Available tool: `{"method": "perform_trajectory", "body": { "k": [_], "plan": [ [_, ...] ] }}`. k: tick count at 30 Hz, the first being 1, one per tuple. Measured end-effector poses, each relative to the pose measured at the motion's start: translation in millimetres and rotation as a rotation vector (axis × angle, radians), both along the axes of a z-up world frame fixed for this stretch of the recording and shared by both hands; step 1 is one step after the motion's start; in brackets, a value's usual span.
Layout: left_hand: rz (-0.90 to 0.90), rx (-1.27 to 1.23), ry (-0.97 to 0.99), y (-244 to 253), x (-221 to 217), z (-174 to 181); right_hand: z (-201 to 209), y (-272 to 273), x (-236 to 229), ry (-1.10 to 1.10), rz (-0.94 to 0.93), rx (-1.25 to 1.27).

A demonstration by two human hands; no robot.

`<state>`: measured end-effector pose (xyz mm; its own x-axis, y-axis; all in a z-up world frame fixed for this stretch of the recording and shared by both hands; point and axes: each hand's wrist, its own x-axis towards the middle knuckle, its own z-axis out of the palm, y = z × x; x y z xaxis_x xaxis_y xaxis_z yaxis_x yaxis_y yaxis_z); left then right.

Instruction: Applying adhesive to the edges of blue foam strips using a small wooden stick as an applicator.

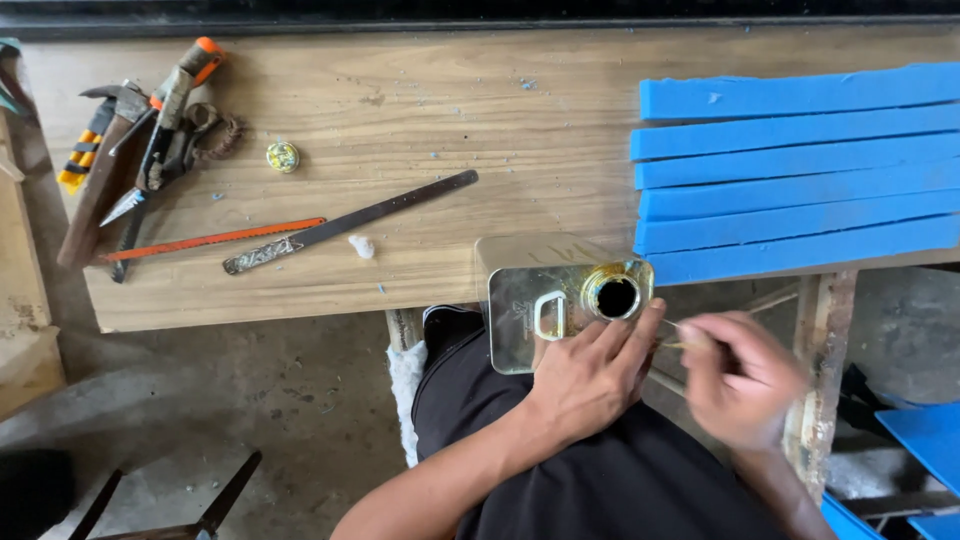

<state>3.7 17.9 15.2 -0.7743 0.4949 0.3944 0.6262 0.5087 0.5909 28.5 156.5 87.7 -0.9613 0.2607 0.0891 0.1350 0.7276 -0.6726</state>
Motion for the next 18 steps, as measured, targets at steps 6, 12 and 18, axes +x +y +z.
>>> {"method": "perform_trajectory", "body": {
  "k": [6,12,18],
  "plan": [
    [-0.042,0.054,-0.091,6.1,-4.3,15.9,19.4,31.8,5.6,0.077,0.236,0.095],
    [-0.390,0.476,-0.260,-25.0,-17.6,20.9,-6.3,94.5,28.7,-0.235,0.405,-0.506],
    [-0.465,0.494,0.035,-20.3,-24.7,24.4,-4.9,31.8,-12.5,-0.274,0.035,-0.032]
  ]
}}
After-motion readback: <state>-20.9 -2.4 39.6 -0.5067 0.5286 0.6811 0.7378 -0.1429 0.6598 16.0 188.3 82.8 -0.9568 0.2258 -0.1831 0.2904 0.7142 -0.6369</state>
